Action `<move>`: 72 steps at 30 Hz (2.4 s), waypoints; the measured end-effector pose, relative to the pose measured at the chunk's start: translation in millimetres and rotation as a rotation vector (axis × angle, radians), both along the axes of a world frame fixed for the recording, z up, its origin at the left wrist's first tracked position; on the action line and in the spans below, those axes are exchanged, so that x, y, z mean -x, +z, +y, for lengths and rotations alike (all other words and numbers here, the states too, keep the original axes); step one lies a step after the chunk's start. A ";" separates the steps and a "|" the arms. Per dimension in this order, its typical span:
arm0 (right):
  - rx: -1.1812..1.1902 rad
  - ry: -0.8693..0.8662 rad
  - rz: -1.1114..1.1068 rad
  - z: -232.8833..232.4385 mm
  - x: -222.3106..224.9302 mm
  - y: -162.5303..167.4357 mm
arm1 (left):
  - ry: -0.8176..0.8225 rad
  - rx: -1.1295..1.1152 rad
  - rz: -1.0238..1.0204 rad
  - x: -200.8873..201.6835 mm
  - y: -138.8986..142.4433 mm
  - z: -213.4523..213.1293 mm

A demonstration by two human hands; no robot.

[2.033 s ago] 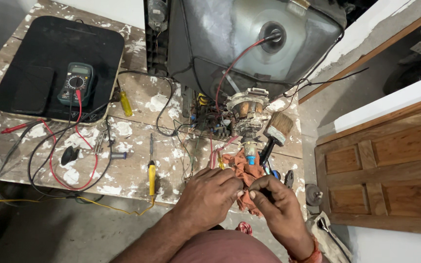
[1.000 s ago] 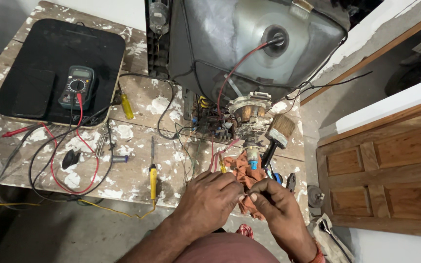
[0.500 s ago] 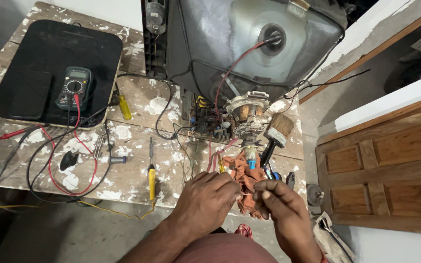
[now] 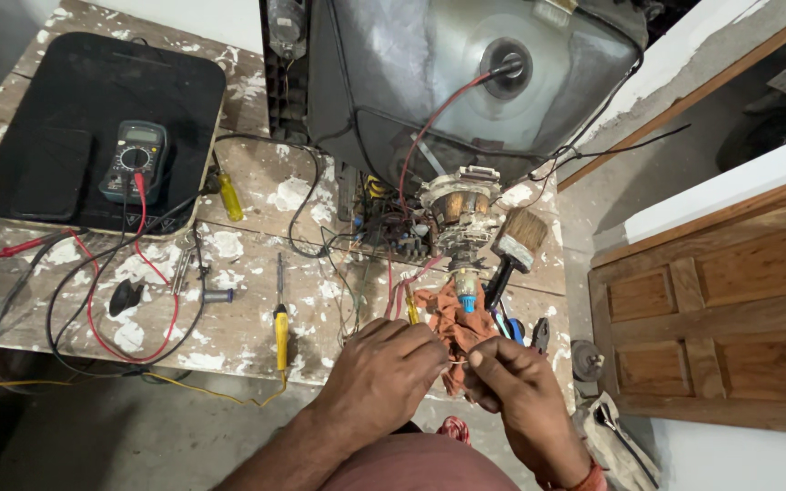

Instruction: The person repairs the internal circuitry of a CRT television set on a workbench. They use a screwdriver to work on components near the flyback area, handle wires and small parts by hand, pick up pliers, and manipulate a round component while a multimeter with test leads stays connected to the set.

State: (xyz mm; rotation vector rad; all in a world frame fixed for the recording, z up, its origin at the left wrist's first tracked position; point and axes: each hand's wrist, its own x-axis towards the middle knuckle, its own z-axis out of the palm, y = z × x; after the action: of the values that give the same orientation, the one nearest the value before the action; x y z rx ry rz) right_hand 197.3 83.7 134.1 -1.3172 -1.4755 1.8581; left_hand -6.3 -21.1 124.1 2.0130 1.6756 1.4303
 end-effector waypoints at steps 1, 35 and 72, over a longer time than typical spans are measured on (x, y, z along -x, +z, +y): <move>0.006 -0.024 0.008 0.4 -0.5 0.1 | 0.006 -0.015 -0.006 0.3 -0.2 -0.4; -0.814 0.408 0.072 -0.5 76.2 -22.3 | 0.170 0.108 -1.892 2.2 -46.2 2.7; -1.284 0.500 -0.127 -8.6 111.2 -1.4 | 0.249 0.008 -1.678 2.5 -77.1 -13.9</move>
State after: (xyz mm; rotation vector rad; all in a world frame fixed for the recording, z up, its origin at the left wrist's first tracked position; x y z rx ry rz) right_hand 86.1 75.1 132.7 -0.4240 -2.5126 0.6014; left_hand -8.8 -35.0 47.0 0.0709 0.9729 2.0624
